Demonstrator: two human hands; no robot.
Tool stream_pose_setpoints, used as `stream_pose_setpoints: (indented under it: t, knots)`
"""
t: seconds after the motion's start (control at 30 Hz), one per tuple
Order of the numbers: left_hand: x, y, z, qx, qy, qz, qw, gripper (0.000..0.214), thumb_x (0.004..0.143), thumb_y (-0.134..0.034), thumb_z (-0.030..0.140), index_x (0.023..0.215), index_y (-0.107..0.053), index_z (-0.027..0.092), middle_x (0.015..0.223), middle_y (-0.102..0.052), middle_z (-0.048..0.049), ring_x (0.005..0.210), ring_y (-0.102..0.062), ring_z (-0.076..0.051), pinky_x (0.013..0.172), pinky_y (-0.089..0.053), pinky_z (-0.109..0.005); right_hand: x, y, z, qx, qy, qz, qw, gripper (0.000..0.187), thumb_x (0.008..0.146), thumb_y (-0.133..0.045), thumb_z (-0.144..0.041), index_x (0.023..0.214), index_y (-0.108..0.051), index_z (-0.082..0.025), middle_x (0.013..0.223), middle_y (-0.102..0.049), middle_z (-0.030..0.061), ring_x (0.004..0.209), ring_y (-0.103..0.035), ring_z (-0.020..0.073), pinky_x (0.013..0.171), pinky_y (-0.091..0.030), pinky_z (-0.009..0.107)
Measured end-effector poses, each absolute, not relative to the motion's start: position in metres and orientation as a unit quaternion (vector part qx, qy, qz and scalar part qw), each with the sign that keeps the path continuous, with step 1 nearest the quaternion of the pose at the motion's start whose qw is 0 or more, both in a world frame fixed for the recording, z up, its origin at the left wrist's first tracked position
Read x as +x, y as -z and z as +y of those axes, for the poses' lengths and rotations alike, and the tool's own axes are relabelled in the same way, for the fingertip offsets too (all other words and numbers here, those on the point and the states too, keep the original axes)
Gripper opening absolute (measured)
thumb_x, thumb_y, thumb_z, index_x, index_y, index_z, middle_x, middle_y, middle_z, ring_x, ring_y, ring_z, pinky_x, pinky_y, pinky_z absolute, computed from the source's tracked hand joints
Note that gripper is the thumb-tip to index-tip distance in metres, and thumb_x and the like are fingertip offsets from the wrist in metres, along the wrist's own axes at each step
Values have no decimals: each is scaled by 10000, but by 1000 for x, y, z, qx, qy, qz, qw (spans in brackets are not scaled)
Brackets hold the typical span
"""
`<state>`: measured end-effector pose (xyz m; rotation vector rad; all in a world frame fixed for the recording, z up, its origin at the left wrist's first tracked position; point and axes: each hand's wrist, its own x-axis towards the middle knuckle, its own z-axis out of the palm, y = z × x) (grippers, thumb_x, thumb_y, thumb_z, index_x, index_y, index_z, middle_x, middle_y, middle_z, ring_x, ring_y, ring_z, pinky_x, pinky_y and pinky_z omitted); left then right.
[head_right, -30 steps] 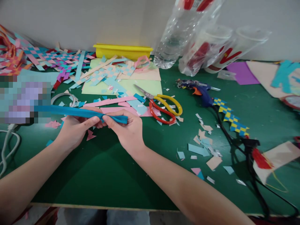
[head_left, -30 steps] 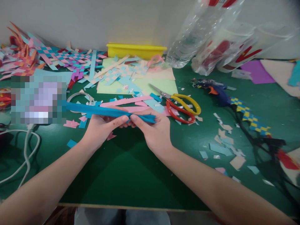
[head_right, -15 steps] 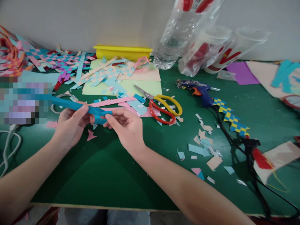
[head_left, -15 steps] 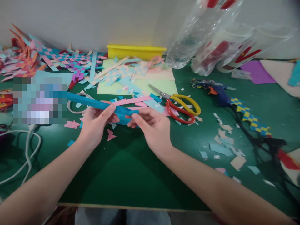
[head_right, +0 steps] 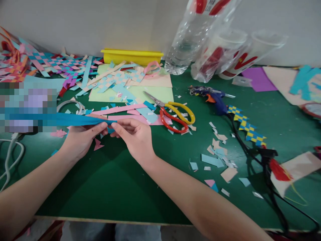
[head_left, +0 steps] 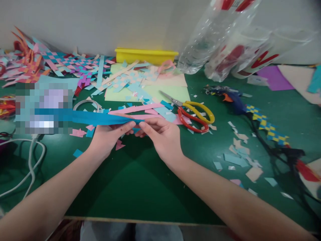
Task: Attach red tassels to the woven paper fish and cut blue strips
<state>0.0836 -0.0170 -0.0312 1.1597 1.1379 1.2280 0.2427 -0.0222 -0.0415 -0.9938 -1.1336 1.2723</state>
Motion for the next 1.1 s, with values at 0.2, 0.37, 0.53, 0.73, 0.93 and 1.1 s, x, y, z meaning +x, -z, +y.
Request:
stream_pose_setpoints:
  t: [0.2,0.37,0.53,0.73,0.93,1.1]
  knots:
    - [85,28,-17,497,-501,489,512,178,704,-784,316,776,-706,172,636,-656,10,585,-617,-119,555,-506,-213,242,43,-22,-424,-515,-490,562,137,737,-751,-327,786,-727,-202,654,-721,-7,562,-691,137,550,-593,260]
    - [85,30,-18,498,-493,510,499,187,707,-777,342,756,-711,174,584,-627,8,561,-603,-122,497,-468,-202,242,42,-24,-412,-499,-505,571,93,763,-730,-302,796,-729,-214,705,-736,-9,557,-682,117,556,-590,249]
    - [85,30,-18,492,-492,520,496,196,697,-780,349,721,-699,172,559,-602,14,516,-574,-109,486,-472,-203,242,39,-25,-404,-495,-521,566,72,797,-699,-284,809,-728,-219,716,-739,-17,556,-674,101,557,-584,229]
    - [86,28,-18,481,-488,528,501,221,672,-790,350,728,-688,162,561,-596,6,460,-537,-103,415,-441,-201,242,40,-25,-418,-485,-530,556,118,800,-692,-323,804,-720,-208,710,-733,-7,564,-673,112,553,-585,243]
    - [87,27,-20,482,-479,531,506,222,687,-781,352,765,-685,168,557,-593,13,465,-537,-97,423,-440,-189,242,39,-25,-417,-489,-531,552,118,805,-685,-319,817,-709,-204,713,-732,-7,568,-670,107,562,-581,238]
    - [86,27,-20,482,-487,523,506,225,681,-783,338,732,-662,156,559,-599,8,488,-556,-108,422,-432,-188,243,38,-26,-405,-497,-532,554,94,818,-674,-294,821,-701,-204,721,-730,-14,570,-666,95,570,-575,224]
